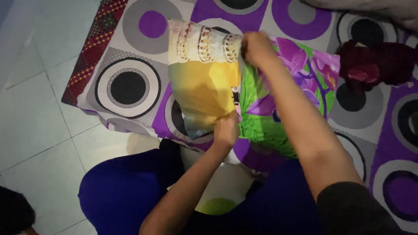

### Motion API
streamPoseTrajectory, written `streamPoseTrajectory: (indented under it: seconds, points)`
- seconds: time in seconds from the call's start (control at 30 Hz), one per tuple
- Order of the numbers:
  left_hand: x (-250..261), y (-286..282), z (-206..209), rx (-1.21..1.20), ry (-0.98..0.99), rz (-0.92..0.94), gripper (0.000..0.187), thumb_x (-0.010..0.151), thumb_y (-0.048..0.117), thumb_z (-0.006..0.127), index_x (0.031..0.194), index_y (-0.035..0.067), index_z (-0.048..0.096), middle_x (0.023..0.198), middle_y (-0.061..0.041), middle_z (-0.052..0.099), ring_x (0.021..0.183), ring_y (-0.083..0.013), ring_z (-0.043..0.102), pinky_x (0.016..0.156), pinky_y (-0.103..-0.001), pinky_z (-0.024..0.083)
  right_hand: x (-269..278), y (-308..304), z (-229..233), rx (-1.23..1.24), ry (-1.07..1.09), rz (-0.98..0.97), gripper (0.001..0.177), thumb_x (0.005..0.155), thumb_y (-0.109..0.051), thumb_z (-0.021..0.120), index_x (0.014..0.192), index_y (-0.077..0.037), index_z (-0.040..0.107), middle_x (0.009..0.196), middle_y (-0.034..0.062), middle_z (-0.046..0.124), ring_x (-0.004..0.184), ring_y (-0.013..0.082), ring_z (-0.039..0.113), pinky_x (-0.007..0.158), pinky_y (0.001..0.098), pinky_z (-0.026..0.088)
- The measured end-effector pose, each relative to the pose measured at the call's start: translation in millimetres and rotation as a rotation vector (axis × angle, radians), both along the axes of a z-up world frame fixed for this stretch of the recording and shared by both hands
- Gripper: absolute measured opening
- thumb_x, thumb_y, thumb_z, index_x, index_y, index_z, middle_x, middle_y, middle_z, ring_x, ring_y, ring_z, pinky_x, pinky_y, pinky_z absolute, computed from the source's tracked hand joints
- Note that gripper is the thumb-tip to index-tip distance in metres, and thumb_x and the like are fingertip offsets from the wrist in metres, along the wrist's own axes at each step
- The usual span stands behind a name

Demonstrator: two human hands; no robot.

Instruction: A person is putting a floral pillowcase onto a pillow while sitting on a mattress on the floor.

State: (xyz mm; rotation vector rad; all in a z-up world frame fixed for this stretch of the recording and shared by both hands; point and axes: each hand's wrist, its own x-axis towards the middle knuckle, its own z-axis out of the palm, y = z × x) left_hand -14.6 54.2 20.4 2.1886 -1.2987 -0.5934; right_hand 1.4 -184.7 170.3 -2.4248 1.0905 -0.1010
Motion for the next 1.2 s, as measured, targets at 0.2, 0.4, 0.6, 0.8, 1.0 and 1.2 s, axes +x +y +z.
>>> streamPoseTrajectory:
  seconds: [0.2, 0.4, 0.6, 0.8, 1.0, 1.2]
  points:
    - [-7, -7, -22, 0.003, -0.296, -0.1, 0.01, 0.086, 0.009, 0.061, 0.096, 0.011, 0.063, 0.07, -0.014, 0.068, 0.062, -0.0405, 0.07, 0.052, -0.054, 0.054, 16, 13, -6, 0.387, -0.071, -0.186, 0.043, 0.113, -0.037, 0.039, 0.096, -0.012, 0.07, 0.056, -0.0074, 0.042, 0.045, 0.0067, 0.038, 0.052, 0.027, 0.045]
    - [-11, -5, -7, -0.159, -0.547, -0.111, 0.012, 0.075, 0.011, 0.066, 0.085, 0.017, 0.063, 0.059, -0.004, 0.065, 0.053, -0.0314, 0.069, 0.047, -0.05, 0.051, -15, 1, 15, 0.801, -0.432, -0.69, 0.03, 0.105, -0.014, 0.055, 0.13, 0.001, 0.062, 0.132, 0.0129, 0.069, 0.124, 0.0244, 0.066, 0.107, 0.0255, 0.063]
    - [-17, 7, 14, -0.436, -0.274, -0.215, 0.028, 0.074, -0.01, 0.055, 0.097, 0.005, 0.05, 0.076, -0.015, 0.06, 0.065, -0.0373, 0.062, 0.058, -0.048, 0.05, -35, -55, -58, 1.172, -0.889, -0.788, 0.01, 0.103, -0.007, 0.056, 0.113, -0.005, 0.058, 0.113, 0.0134, 0.071, 0.103, 0.0257, 0.069, 0.088, 0.0323, 0.063]
    - [-15, -1, -18, -0.247, -0.599, -0.18, 0.035, 0.068, -0.004, 0.069, 0.097, 0.011, 0.055, 0.065, -0.005, 0.065, 0.054, -0.029, 0.068, 0.045, -0.043, 0.053, -32, -32, -14, 1.236, -0.792, -0.69, 0.016, 0.103, -0.006, 0.054, 0.118, -0.001, 0.056, 0.113, 0.0148, 0.07, 0.103, 0.0244, 0.069, 0.088, 0.0318, 0.065]
    - [-23, -22, 13, -0.299, -0.777, -0.077, 0.031, 0.06, 0.003, 0.071, 0.084, 0.015, 0.056, 0.052, -0.003, 0.061, 0.041, -0.0256, 0.06, 0.048, -0.043, 0.046, -40, -47, -32, 0.401, -0.485, -0.68, 0.021, 0.086, -0.001, 0.075, 0.091, -0.016, 0.061, 0.097, 0.0012, 0.072, 0.099, 0.0163, 0.072, 0.089, 0.0306, 0.061]
    - [-20, -48, 51, -0.318, -0.265, 0.089, 0.078, 0.081, 0.028, 0.068, 0.144, -0.004, 0.035, 0.072, -0.019, 0.069, 0.057, -0.0442, 0.067, 0.052, -0.056, 0.051, -55, -86, -102, -0.241, -0.162, -0.421, 0.017, 0.085, -0.021, 0.076, 0.074, -0.009, 0.077, 0.071, 0.0148, 0.074, 0.068, 0.0307, 0.072, 0.067, 0.0506, 0.051]
